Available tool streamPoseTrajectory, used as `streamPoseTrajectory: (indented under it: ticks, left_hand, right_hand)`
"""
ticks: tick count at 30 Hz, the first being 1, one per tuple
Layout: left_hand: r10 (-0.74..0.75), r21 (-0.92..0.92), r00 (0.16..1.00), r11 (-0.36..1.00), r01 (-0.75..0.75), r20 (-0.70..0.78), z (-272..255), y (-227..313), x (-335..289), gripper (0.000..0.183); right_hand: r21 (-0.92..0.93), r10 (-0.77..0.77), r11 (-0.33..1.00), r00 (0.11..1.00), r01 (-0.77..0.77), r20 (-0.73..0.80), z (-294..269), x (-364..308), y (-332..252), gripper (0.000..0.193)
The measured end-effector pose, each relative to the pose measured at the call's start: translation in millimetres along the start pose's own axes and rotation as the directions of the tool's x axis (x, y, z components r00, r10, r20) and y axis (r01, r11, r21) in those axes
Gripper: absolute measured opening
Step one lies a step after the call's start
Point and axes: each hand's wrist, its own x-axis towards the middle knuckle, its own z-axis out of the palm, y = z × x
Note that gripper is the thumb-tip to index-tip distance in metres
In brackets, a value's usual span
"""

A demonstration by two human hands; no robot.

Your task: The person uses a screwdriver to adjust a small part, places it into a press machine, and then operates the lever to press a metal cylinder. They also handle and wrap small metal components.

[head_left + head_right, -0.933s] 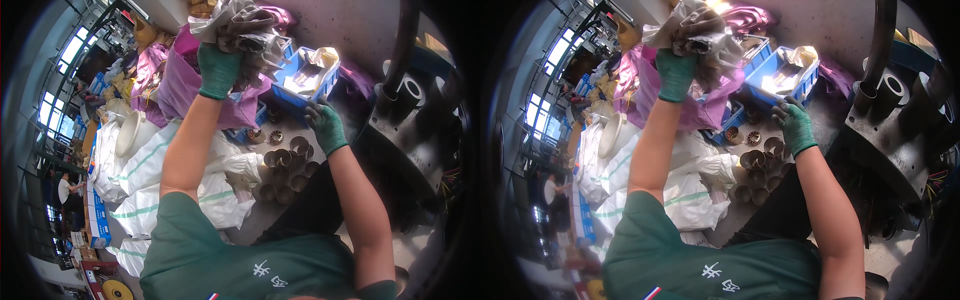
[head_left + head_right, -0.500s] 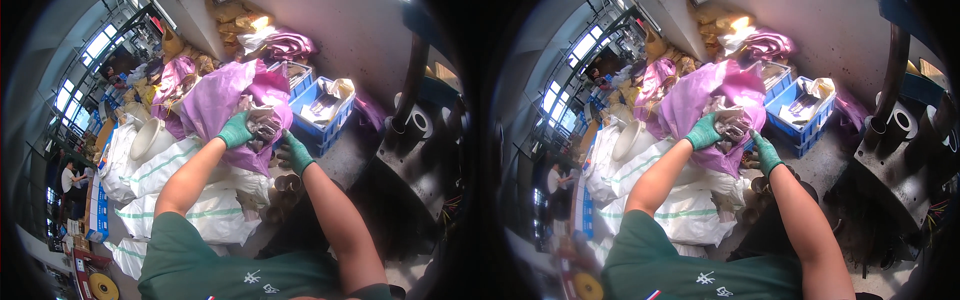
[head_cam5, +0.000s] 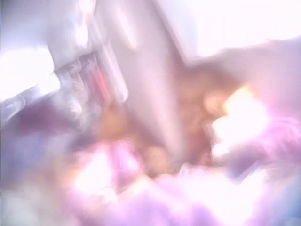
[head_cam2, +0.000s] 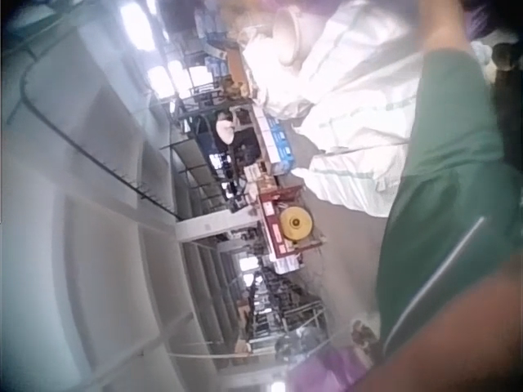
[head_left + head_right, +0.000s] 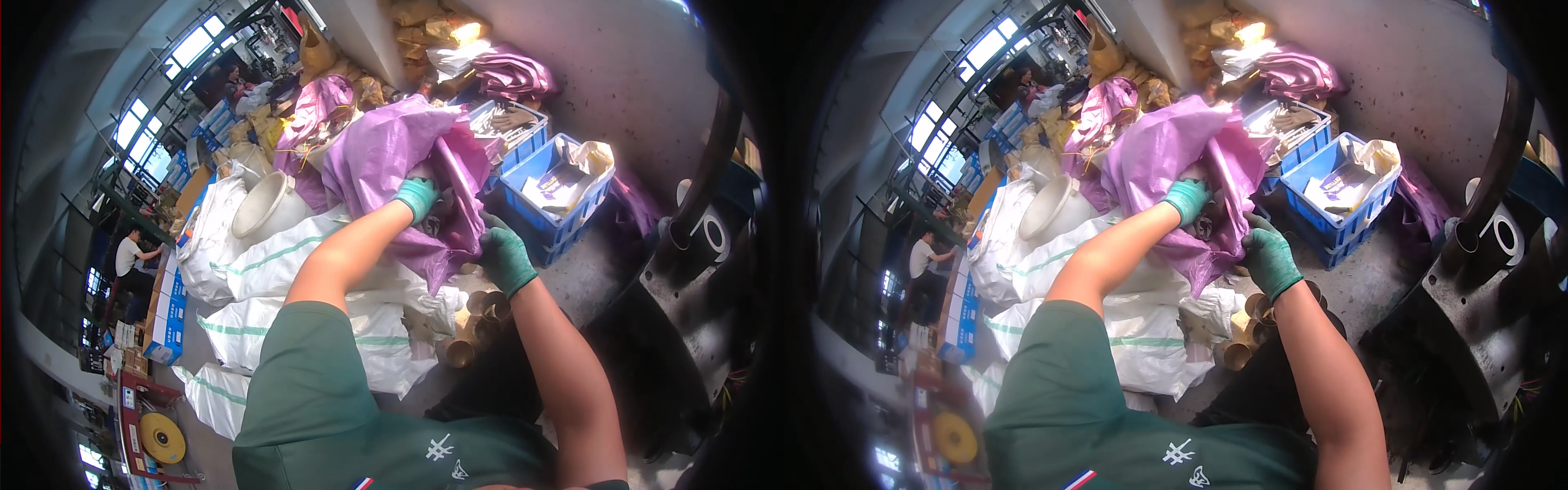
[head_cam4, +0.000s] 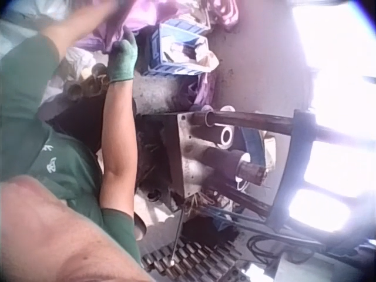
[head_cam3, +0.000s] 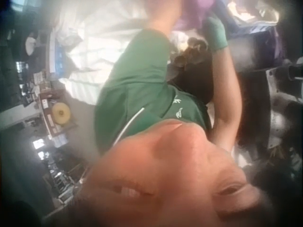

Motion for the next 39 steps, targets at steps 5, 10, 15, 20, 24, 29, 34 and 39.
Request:
streamPoseTrajectory:
  ticks: [5, 10, 15, 20, 24, 29, 34, 39]
  left_hand:
    - [0.074, 0.431, 0.997, 0.901, -0.056, -0.026, 72.8, 3.4, 92.7, 0.044]
    - [0.079, 0.494, 0.973, 0.869, 0.041, -0.218, 108.2, 18.2, 141.1, 0.045]
    - [0.086, 0.132, 0.974, 0.989, -0.059, -0.211, 94.4, 21.1, 146.2, 0.045]
    - [0.022, -0.325, 0.999, 0.945, -0.030, -0.027, -34.6, 75.2, 82.5, 0.035]
    - [-0.377, -0.771, 0.729, 0.550, -0.321, -0.571, -97.2, 43.3, -78.4, 0.017]
    - [-0.534, -0.676, 0.445, 0.389, -0.626, -0.719, -86.3, 106.5, -209.2, 0.012]
    - [-0.394, -0.874, 0.784, 0.127, -0.470, -0.479, 28.4, 231.4, -236.3, 0.026]
    - [-0.347, -0.939, 0.924, 0.341, -0.038, -0.163, 160.2, 300.8, -208.2, 0.066]
  right_hand:
    - [-0.013, 0.022, 1.000, 0.990, -0.020, 0.136, -14.0, -10.5, -8.4, 0.068]
    - [-0.169, 0.035, 0.985, 0.995, -0.019, 0.092, -10.1, -27.4, -16.6, 0.070]
    - [-0.349, -0.002, 0.937, 1.000, 0.007, 0.016, 3.8, -40.5, -22.2, 0.069]
    - [-0.446, -0.076, 0.891, 0.938, -0.089, -0.339, -49.2, -58.6, -57.2, 0.067]
    - [-0.476, -0.137, 0.878, 0.922, -0.057, -0.362, -26.8, -58.7, -51.3, 0.067]
    - [-0.495, -0.350, 0.853, 0.884, 0.164, -0.310, -47.6, -64.6, -58.5, 0.067]
    - [-0.726, -0.680, 0.395, 0.710, 0.563, 0.180, -33.4, -102.4, -74.8, 0.059]
    - [-0.849, -0.705, 0.293, 0.699, 0.441, 0.120, -3.9, -234.5, -113.1, 0.042]
